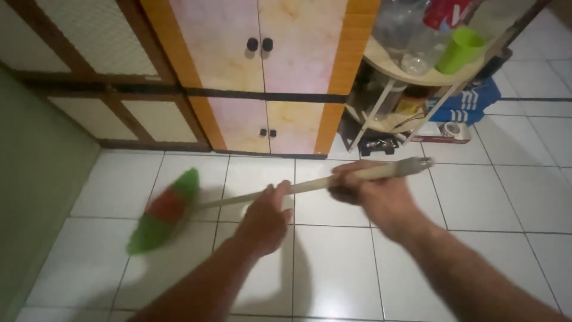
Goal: Assembling a broom by attaching the handle to the brush head.
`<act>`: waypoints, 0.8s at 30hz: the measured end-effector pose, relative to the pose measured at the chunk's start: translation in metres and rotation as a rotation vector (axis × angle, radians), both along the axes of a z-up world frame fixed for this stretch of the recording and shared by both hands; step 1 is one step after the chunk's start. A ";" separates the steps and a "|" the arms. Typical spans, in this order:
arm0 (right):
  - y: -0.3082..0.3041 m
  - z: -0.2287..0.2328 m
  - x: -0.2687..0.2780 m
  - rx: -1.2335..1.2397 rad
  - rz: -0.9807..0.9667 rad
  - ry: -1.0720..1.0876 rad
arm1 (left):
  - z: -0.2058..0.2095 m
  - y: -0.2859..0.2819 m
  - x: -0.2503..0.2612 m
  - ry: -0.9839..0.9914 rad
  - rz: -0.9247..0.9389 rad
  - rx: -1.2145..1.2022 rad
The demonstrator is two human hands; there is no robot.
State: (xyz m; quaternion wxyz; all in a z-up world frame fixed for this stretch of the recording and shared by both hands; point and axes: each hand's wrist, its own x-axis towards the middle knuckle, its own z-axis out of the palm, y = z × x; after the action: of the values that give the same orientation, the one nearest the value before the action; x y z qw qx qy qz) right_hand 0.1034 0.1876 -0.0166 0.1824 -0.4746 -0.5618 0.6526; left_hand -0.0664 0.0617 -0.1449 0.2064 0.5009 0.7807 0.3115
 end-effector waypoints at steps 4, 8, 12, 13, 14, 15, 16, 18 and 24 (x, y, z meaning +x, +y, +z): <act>0.027 -0.002 0.037 0.124 -0.023 0.172 | 0.031 0.018 0.027 0.134 -0.110 0.144; 0.039 0.025 0.051 0.152 -0.060 0.077 | 0.037 0.045 0.043 0.132 -0.066 0.072; 0.048 0.038 0.051 0.082 -0.218 0.025 | 0.063 0.061 0.048 0.298 -0.057 0.036; 0.050 0.030 0.050 0.085 -0.213 0.029 | 0.058 0.057 0.044 0.301 -0.051 0.039; 0.052 0.022 0.049 0.022 -0.181 0.052 | 0.053 0.054 0.040 0.380 -0.072 -0.034; 0.056 0.015 0.045 -0.037 -0.155 0.085 | 0.050 0.055 0.031 0.468 -0.096 -0.103; 0.056 -0.003 0.035 -0.031 -0.156 0.098 | 0.044 0.052 0.019 0.481 -0.096 -0.097; 0.052 -0.044 0.030 -0.103 -0.087 0.339 | 0.023 0.042 0.012 0.501 -0.036 -0.085; 0.015 -0.084 0.023 -0.094 -0.047 0.328 | -0.003 0.043 0.031 0.259 -0.047 -0.342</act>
State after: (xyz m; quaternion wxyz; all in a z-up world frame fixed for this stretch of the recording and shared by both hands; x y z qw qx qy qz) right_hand 0.1265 0.2022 -0.1008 0.2643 -0.3827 -0.4820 0.7425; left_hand -0.0351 0.1048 -0.1484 0.1936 0.5124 0.8303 0.1027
